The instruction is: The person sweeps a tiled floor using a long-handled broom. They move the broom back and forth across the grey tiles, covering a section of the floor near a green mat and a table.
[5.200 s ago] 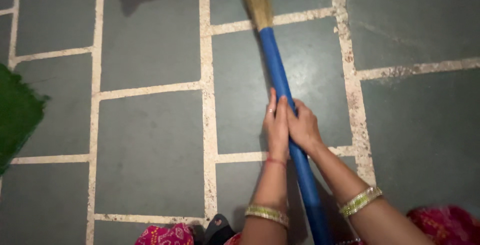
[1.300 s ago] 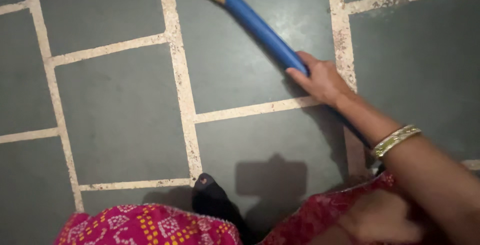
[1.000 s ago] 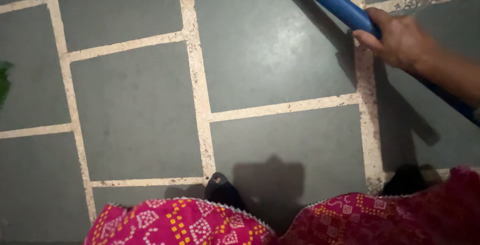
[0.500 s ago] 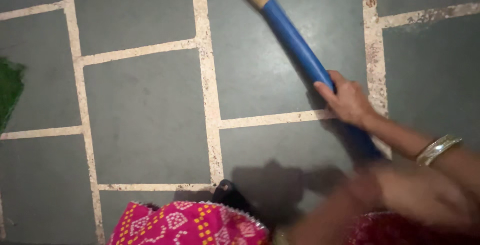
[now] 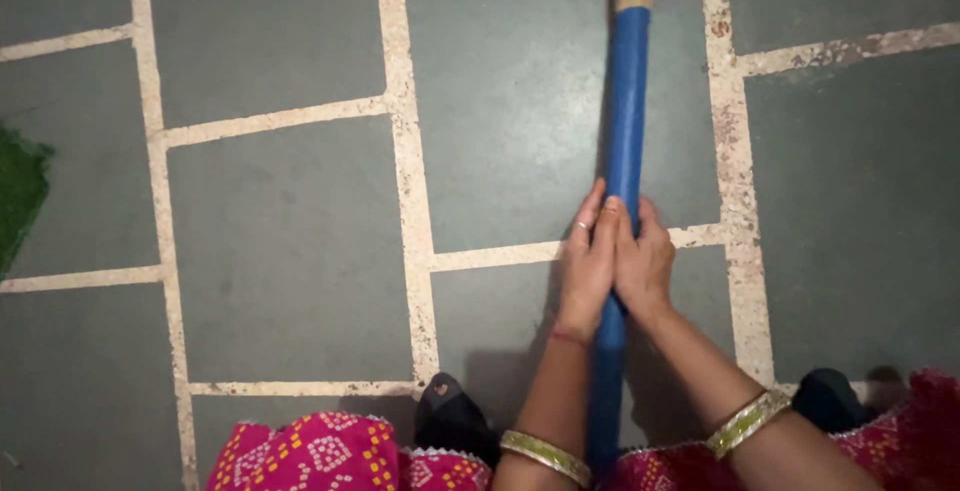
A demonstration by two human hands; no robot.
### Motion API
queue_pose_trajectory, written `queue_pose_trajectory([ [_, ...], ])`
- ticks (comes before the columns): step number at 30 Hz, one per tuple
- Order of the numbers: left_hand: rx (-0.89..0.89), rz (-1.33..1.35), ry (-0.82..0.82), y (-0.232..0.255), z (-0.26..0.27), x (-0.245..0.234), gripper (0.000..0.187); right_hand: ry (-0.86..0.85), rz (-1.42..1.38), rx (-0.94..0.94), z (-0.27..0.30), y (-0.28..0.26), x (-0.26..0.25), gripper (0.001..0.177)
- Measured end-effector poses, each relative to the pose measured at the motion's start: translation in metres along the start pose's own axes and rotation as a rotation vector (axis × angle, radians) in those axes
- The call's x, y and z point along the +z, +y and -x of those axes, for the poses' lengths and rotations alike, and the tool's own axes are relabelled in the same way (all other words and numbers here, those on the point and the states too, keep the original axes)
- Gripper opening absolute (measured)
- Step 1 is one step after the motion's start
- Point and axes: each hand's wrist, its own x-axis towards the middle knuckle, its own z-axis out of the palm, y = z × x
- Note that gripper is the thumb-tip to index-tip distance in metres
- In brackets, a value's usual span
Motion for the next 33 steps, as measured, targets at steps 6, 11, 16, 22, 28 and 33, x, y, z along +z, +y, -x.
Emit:
queue_pose_trajectory([
  [6,0.004,0.133,0.101,0.011,0.013,-0.032,0.056,-0.196,-0.006,-0.114,0.036,-0.009,0.018,0.047],
  [11,-0.023,-0.1,0.145,0.014,0.015,-0.022,0.057,-0.194,-0.027,0.027,0.032,0.003,0.02,0.043],
  [16,-0.11,-0.412,0.028,0.042,0.0,-0.001,0.052,0.057,-0.067,0.01,0.024,0.012,0.021,0.041],
  [22,0.115,-0.137,0.049,0.035,0.006,-0.006,0.043,0.057,-0.001,0.007,0.031,-0.004,0.01,0.039],
  [28,0.104,-0.032,0.375,0.005,0.035,-0.033,0.041,-0.217,0.043,-0.065,0.048,-0.003,0.017,0.042],
  [33,-0.118,-0.117,0.282,-0.003,0.03,-0.007,0.042,-0.097,-0.01,-0.031,0.038,0.031,0.009,0.043],
])
